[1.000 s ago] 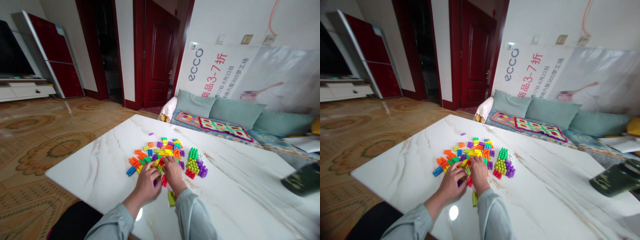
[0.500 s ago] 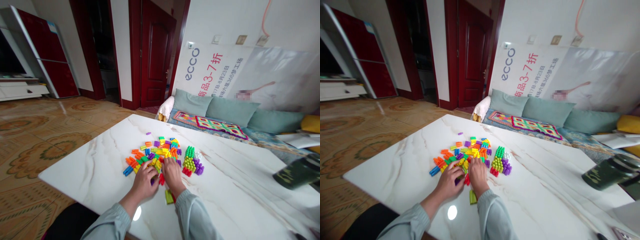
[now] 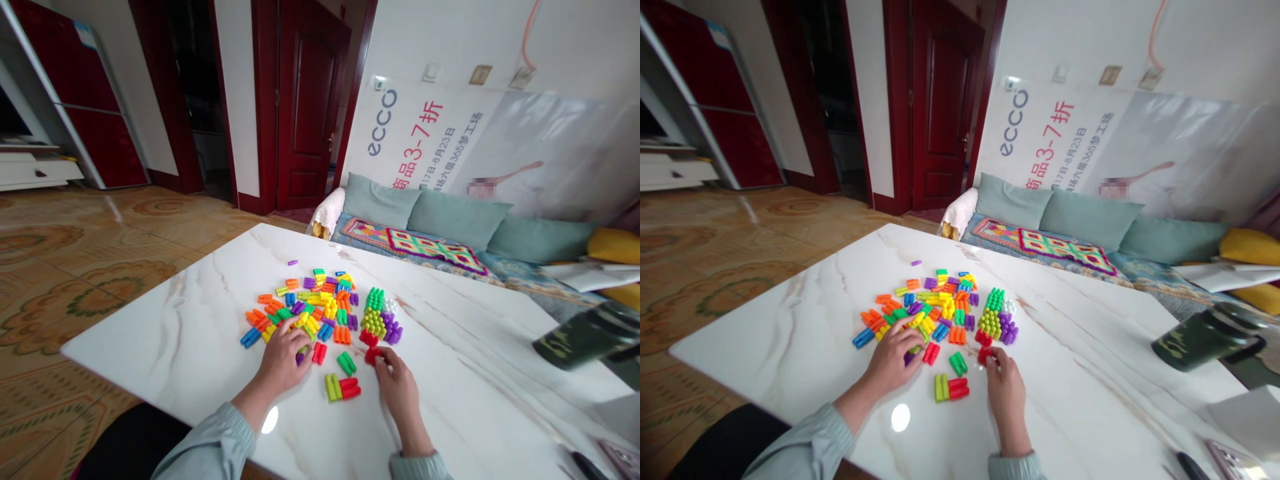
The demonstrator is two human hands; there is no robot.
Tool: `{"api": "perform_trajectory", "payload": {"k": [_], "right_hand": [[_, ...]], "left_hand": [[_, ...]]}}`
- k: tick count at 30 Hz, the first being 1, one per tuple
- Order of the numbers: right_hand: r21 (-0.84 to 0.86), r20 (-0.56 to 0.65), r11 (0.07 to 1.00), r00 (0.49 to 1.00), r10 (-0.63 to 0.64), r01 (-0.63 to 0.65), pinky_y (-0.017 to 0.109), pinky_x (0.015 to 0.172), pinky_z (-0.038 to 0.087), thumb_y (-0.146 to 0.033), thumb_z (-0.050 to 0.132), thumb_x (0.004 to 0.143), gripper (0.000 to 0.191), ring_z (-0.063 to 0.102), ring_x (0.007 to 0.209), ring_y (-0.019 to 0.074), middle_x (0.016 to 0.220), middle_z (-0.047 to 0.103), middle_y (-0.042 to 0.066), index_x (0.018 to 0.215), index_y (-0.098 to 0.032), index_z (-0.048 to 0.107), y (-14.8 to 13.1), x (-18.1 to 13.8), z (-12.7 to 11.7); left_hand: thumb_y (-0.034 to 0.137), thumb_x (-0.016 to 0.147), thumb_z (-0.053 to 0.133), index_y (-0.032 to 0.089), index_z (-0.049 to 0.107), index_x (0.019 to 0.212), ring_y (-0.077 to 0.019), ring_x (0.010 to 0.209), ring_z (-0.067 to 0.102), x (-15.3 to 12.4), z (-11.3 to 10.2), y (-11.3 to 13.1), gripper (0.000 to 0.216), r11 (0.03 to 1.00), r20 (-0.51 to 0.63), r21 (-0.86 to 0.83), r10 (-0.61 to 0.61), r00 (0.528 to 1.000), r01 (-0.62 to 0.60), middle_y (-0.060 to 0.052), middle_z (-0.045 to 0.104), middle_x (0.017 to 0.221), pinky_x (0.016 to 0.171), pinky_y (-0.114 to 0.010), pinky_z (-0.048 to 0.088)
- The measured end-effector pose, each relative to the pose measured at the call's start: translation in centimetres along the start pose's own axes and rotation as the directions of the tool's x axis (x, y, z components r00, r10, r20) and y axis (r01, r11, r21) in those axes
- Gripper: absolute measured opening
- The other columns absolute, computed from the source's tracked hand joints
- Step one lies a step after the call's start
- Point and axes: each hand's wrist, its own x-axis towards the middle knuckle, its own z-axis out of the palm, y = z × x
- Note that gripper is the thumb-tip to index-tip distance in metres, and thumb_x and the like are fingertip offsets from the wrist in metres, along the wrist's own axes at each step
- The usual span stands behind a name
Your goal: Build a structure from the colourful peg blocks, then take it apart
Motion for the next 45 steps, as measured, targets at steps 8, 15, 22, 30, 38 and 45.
{"api": "perform_trajectory", "payload": {"k": [8,15,22,30,38,45], "right_hand": [[-0.07,-0.083,0.997,0.997,0.01,-0.016,0.033,0.067,0.048,-0.047,0.042,0.084,0.04,0.069,0.084,0.0259,0.092,0.075,0.007,0.101,-0.025,0.071,0.4,0.3,0.0],[0.122,-0.158,0.989,0.985,-0.069,0.089,0.036,0.073,0.052,-0.045,0.048,0.079,0.037,0.069,0.081,0.0261,0.091,0.075,0.012,0.09,-0.018,0.071,0.1,1.0,1.3],[0.119,-0.239,0.992,0.971,-0.02,0.049,0.034,0.068,0.052,-0.04,0.056,0.074,0.03,0.068,0.073,0.0229,0.087,0.074,0.01,0.093,-0.018,0.065,0.7,1.6,2.7],[0.086,-0.25,0.994,0.967,-0.046,0.07,0.032,0.066,0.051,-0.038,0.056,0.071,0.023,0.066,0.07,0.0223,0.08,0.072,0.008,0.082,-0.019,0.066,0.0,2.1,2.3],[0.088,-0.269,0.994,0.962,-0.044,0.07,0.033,0.065,0.052,-0.045,0.056,0.074,0.031,0.066,0.069,0.0217,0.085,0.072,0.009,0.086,-0.019,0.066,0.1,2.2,2.7],[0.038,-0.338,0.977,0.923,-0.183,0.208,0.027,0.058,0.046,-0.05,0.054,0.089,0.033,0.059,0.062,0.0153,0.082,0.067,0.004,0.097,-0.019,0.064,-2.0,-0.1,3.1]], "left_hand": [[0.014,0.083,0.06,0.024,0.067,0.082,-0.0274,0.109,0.058,0.0,0.0,0.0,0.012,1.0,0.001,-0.001,-0.003,1.0,0.003,-0.003,0.071,0.086,0.102,-0.05,0.047],[0.016,0.084,0.06,0.024,0.068,0.083,-0.0288,0.112,0.058,0.0,0.0,0.0,0.012,1.0,0.005,-0.014,-0.015,1.0,0.015,-0.004,0.071,0.087,0.102,-0.051,0.047],[0.015,0.083,0.061,0.024,0.067,0.081,-0.0299,0.115,0.056,0.0,0.1,-0.1,0.011,1.0,0.011,-0.013,-0.018,1.0,0.018,-0.004,0.071,0.087,0.101,-0.05,0.048],[0.013,0.08,0.062,0.025,0.069,0.081,-0.0289,0.112,0.058,0.0,0.1,-0.1,0.014,1.0,-0.009,-0.02,-0.008,1.0,0.008,-0.004,0.071,0.085,0.101,-0.05,0.049],[0.014,0.08,0.062,0.024,0.069,0.081,-0.0292,0.113,0.057,0.0,0.0,0.0,0.012,1.0,0.001,-0.014,-0.021,1.0,0.021,-0.004,0.071,0.085,0.104,-0.051,0.047],[0.013,0.084,0.06,0.023,0.068,0.082,-0.0289,0.116,0.056,-0.1,0.4,-0.5,0.013,1.0,0.014,-0.03,-0.004,1.0,0.004,-0.004,0.072,0.088,0.105,-0.05,0.046]]}}
